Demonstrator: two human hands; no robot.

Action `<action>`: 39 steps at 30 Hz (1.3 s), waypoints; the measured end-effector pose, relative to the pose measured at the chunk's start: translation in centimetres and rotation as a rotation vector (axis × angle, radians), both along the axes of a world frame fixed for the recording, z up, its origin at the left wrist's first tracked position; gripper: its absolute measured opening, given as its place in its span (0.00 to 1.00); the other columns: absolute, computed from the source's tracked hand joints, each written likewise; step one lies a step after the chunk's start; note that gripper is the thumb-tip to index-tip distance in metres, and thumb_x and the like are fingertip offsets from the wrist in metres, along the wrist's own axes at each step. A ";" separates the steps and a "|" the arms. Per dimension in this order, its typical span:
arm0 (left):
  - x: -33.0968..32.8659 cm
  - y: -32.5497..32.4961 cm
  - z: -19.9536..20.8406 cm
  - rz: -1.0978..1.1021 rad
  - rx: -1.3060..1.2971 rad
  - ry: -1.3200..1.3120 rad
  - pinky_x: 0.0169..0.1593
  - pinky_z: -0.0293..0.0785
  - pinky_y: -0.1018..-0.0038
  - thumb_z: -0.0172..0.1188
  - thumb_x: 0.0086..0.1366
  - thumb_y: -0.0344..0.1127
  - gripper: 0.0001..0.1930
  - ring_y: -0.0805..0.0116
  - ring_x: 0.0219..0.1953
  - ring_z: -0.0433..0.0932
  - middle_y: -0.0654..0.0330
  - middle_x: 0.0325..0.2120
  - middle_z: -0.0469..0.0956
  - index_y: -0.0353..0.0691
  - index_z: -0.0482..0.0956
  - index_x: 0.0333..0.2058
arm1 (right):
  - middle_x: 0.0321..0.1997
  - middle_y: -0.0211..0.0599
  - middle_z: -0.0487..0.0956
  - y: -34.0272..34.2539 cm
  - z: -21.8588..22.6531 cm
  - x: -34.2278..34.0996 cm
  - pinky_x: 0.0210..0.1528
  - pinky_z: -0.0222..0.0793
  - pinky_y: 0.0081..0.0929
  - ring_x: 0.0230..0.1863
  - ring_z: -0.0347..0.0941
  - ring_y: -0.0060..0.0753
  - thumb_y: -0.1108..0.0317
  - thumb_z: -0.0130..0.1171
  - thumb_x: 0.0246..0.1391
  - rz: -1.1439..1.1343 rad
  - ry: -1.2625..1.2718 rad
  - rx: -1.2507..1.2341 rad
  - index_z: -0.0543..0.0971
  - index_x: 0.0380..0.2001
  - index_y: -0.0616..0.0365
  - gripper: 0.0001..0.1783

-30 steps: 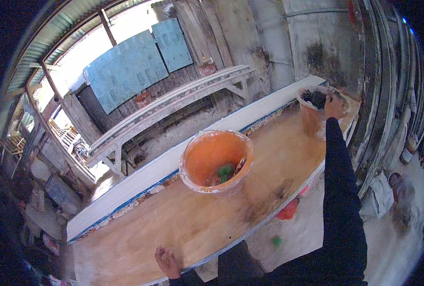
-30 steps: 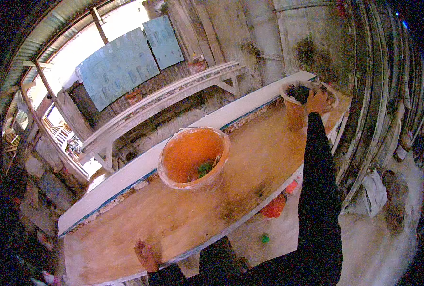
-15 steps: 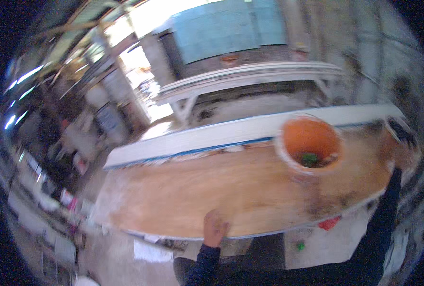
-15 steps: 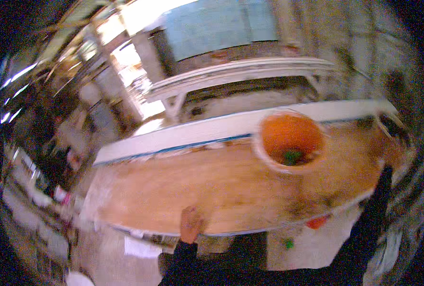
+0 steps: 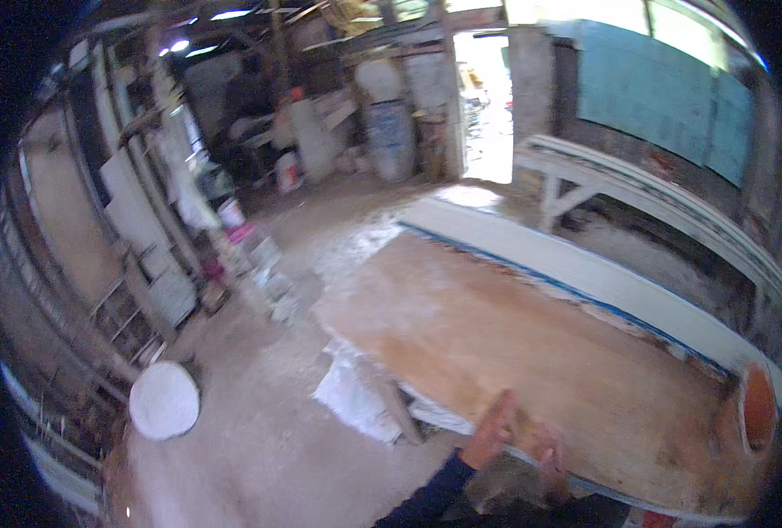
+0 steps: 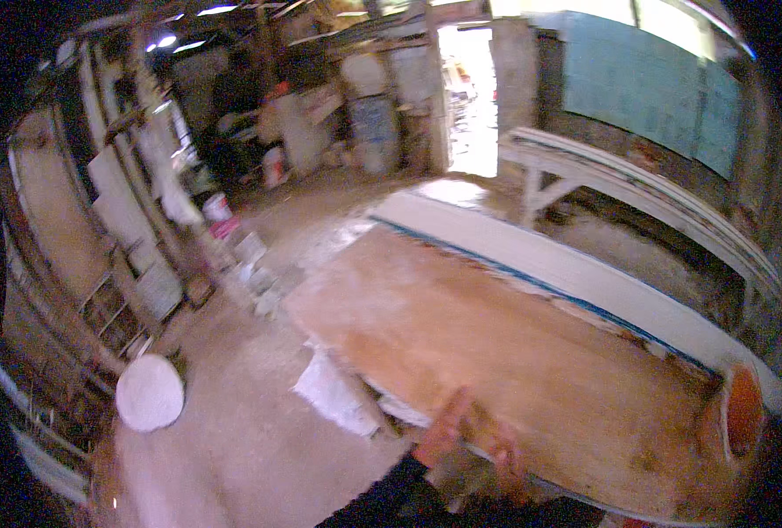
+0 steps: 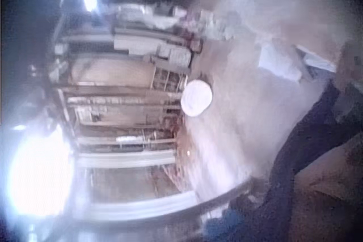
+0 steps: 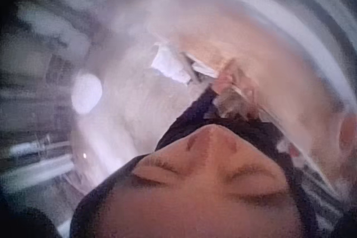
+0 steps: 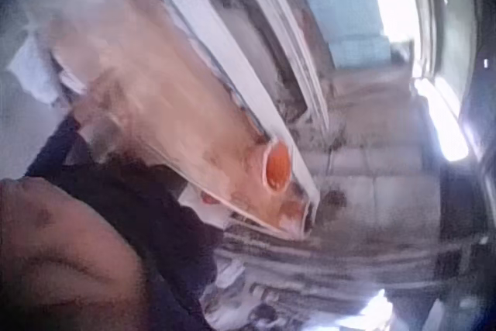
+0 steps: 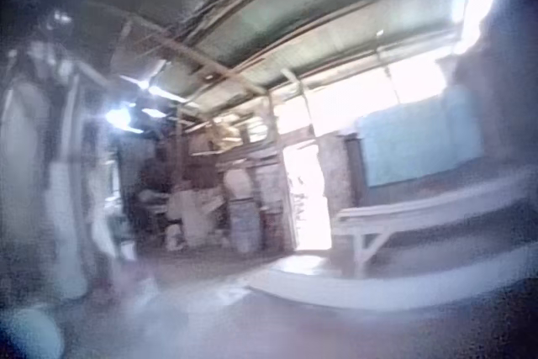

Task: The person untangles and sorts a bundle of black cables on a wooden workbench, then places them into an orange bucket. The person then walks across the workshop and places the cables into a black bag.

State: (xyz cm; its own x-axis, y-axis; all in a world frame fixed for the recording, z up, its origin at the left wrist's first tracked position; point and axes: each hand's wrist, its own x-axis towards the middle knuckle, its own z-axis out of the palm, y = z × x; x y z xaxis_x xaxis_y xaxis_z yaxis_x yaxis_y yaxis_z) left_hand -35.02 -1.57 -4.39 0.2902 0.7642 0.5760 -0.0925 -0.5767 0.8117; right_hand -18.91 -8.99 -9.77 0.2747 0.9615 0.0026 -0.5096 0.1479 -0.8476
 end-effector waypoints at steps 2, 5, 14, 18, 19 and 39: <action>-1.3 -2.7 3.0 0.244 0.221 0.363 0.60 0.37 0.47 0.40 0.60 0.52 0.31 0.51 0.62 0.49 0.51 0.60 0.51 0.40 0.56 0.58 | 0.58 0.37 0.61 3.4 3.9 -9.3 0.60 0.50 0.37 0.59 0.56 0.39 0.51 0.43 0.53 0.287 0.450 -0.230 0.53 0.59 0.55 0.34; -10.6 -0.7 5.6 0.500 0.050 0.913 0.59 0.40 0.47 0.41 0.60 0.51 0.29 0.49 0.61 0.50 0.51 0.59 0.52 0.45 0.57 0.58 | 0.59 0.35 0.60 4.2 16.3 -18.7 0.60 0.50 0.33 0.60 0.56 0.34 0.38 0.40 0.51 0.657 0.338 -0.191 0.53 0.60 0.51 0.39; -33.3 -5.1 8.0 0.301 -1.018 -1.282 0.59 0.45 0.49 0.30 0.60 0.65 0.33 0.53 0.60 0.51 0.54 0.60 0.52 0.59 0.46 0.61 | 0.59 0.39 0.62 4.1 14.0 -39.2 0.61 0.45 0.39 0.59 0.57 0.40 0.39 0.38 0.52 1.096 -0.523 0.320 0.59 0.58 0.50 0.36; -37.5 -5.1 8.0 -0.275 -0.525 -1.370 0.60 0.47 0.57 0.25 0.55 0.72 0.41 0.58 0.60 0.52 0.54 0.59 0.52 0.54 0.45 0.61 | 0.54 0.39 0.68 7.1 19.6 -45.1 0.61 0.42 0.41 0.57 0.61 0.40 0.44 0.38 0.54 0.926 -1.029 1.396 0.71 0.50 0.48 0.28; -38.2 -5.1 9.3 -0.181 -0.594 -1.328 0.60 0.47 0.58 0.25 0.54 0.72 0.42 0.58 0.60 0.52 0.55 0.60 0.52 0.53 0.45 0.61 | 0.54 0.40 0.68 7.7 19.5 -46.1 0.60 0.41 0.41 0.57 0.61 0.39 0.44 0.37 0.54 0.934 -0.984 1.361 0.72 0.49 0.48 0.28; -72.6 13.4 11.2 -0.266 -0.804 -1.372 0.58 0.55 0.54 0.41 0.58 0.63 0.35 0.51 0.58 0.58 0.51 0.58 0.54 0.47 0.54 0.58 | 0.52 0.43 0.69 33.6 8.9 -80.9 0.49 0.63 0.35 0.46 0.69 0.38 0.34 0.35 0.51 1.906 0.389 -0.835 0.64 0.52 0.60 0.40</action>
State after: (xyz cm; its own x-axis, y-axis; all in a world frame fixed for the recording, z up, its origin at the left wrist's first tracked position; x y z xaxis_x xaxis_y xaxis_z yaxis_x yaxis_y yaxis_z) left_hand -107.61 11.80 6.84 0.0868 0.9962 -0.0046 -0.9906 0.0868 0.1059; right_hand -99.83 24.61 -0.92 -0.9245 -0.2671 -0.2719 0.3381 -0.9041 -0.2613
